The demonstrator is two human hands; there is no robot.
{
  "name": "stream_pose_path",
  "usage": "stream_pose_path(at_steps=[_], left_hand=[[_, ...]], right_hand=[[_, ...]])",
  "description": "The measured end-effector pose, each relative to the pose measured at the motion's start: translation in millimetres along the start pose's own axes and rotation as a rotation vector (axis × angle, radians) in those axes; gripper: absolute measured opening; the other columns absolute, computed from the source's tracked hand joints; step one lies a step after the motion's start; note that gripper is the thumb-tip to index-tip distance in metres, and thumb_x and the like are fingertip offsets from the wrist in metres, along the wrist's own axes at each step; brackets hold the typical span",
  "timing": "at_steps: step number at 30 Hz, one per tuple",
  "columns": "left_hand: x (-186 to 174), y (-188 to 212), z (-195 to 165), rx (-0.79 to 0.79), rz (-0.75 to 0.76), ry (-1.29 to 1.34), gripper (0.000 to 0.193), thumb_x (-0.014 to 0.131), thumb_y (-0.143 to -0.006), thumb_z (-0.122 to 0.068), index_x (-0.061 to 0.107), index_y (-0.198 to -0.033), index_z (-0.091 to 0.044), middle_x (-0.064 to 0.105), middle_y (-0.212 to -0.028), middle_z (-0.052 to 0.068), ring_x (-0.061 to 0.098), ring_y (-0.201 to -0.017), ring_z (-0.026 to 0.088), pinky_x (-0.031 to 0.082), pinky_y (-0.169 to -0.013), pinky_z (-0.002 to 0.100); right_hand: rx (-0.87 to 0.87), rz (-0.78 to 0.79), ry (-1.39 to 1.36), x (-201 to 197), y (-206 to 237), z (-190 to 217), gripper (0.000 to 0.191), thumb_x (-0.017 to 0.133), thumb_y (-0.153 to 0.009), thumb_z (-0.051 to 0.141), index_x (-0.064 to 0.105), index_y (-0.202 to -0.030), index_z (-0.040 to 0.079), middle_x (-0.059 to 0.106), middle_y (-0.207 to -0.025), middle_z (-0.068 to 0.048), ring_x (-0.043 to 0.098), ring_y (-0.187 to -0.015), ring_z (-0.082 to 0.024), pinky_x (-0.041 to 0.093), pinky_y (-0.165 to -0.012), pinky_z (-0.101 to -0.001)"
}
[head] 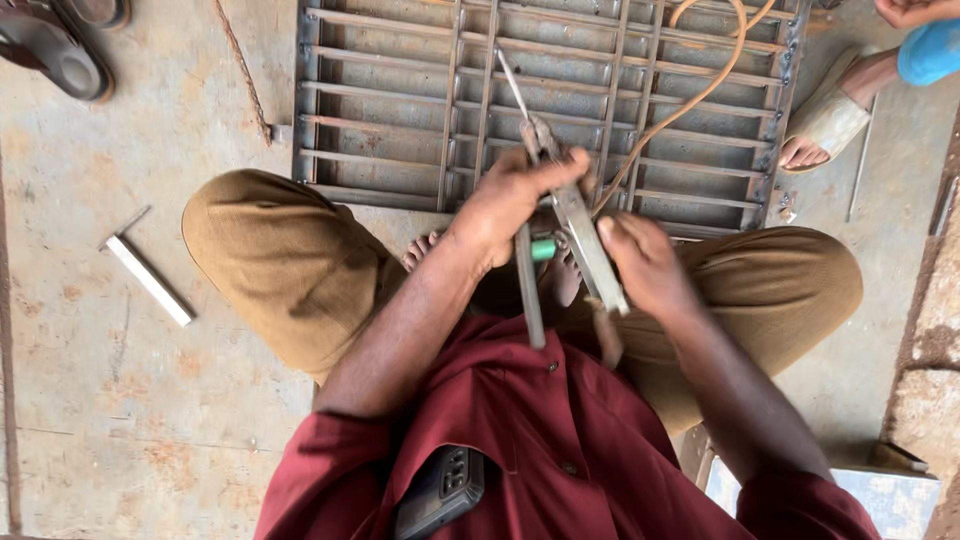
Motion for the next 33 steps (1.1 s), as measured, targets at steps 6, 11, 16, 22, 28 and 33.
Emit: stream_pose_path(at_steps=[6,11,16,22,28,33], left_hand=[[9.9,-3.7,0.0,0.054,0.115,0.608,0.026,0.069,-0.097,-0.027,0.063,-0.109,-0.005,0.069,-0.1,0.011,0.074,-0.085,0.027,0.063,-0.079,0.042],[-25.6,-27.4,3.7,0.178,-0.117,0.623,0.025,0.065,-0.101,-0.032,0.059,-0.101,-0.008,0.062,-0.085,0.005,0.064,-0.07,0.022,0.059,-0.066,0.041],[-50.3,-44.6,25.7,0.174,-0.18,0.735,0.026,0.061,-0.099,-0.036,0.06,-0.1,-0.01,0.06,-0.082,0.004,0.06,-0.068,0.02,0.058,-0.068,0.041],[-106.5,-33.2,-3.7,0.483,-0.541,0.447,0.035,0.068,-0.095,-0.044,0.056,-0.092,-0.011,0.059,-0.081,0.002,0.058,-0.07,0.02,0.053,-0.069,0.042],[-82.1,-37.5,0.2,0.295,0.018,0.759,0.029,0.068,-0.099,-0.04,0.06,-0.103,-0.012,0.057,-0.091,0.001,0.057,-0.086,0.021,0.051,-0.091,0.044],[-59.0,-26.4,12.0,0.249,-0.015,0.736,0.029,0.065,-0.101,-0.039,0.061,-0.104,-0.01,0.06,-0.094,0.004,0.058,-0.09,0.025,0.049,-0.094,0.048]], right_hand=[[0.335,-0.051,-0.521,12.9,-3.7,-3.9,0.061,0.04,-0.098,0.06,0.064,-0.108,0.005,0.071,-0.088,-0.01,0.068,-0.069,-0.018,0.055,-0.057,-0.0332],[0.125,0.102,-0.533,27.6,17.1,10.4,0.058,0.044,-0.101,0.055,0.064,-0.118,0.004,0.07,-0.085,-0.006,0.065,-0.072,-0.015,0.052,-0.065,-0.0286],[0.244,-0.154,-0.032,36.3,7.6,-36.2,0.038,0.055,-0.106,0.039,0.067,-0.106,0.002,0.052,-0.065,-0.001,0.047,-0.054,-0.018,0.043,-0.052,-0.0391],[-0.189,-0.245,0.426,45.0,28.4,-5.9,0.029,0.06,-0.106,0.03,0.071,-0.097,0.006,0.073,-0.08,-0.004,0.066,-0.074,-0.011,0.052,-0.066,-0.0293],[0.124,-0.23,-0.019,34.4,13.3,-24.0,0.023,0.049,-0.106,0.018,0.055,-0.126,0.007,0.07,-0.076,-0.009,0.064,-0.064,-0.014,0.052,-0.064,-0.029],[-0.099,-0.245,-0.491,31.8,9.5,-40.2,0.019,0.054,-0.1,0.001,0.056,-0.119,0.004,0.068,-0.104,-0.003,0.061,-0.085,-0.009,0.047,-0.07,-0.0261]])
Point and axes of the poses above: each hand's wrist, its own y-axis away from the middle knuckle, its own x-axis out of the palm, z = x × y, the point moved 5 cm from there along -y, towards the middle knuckle
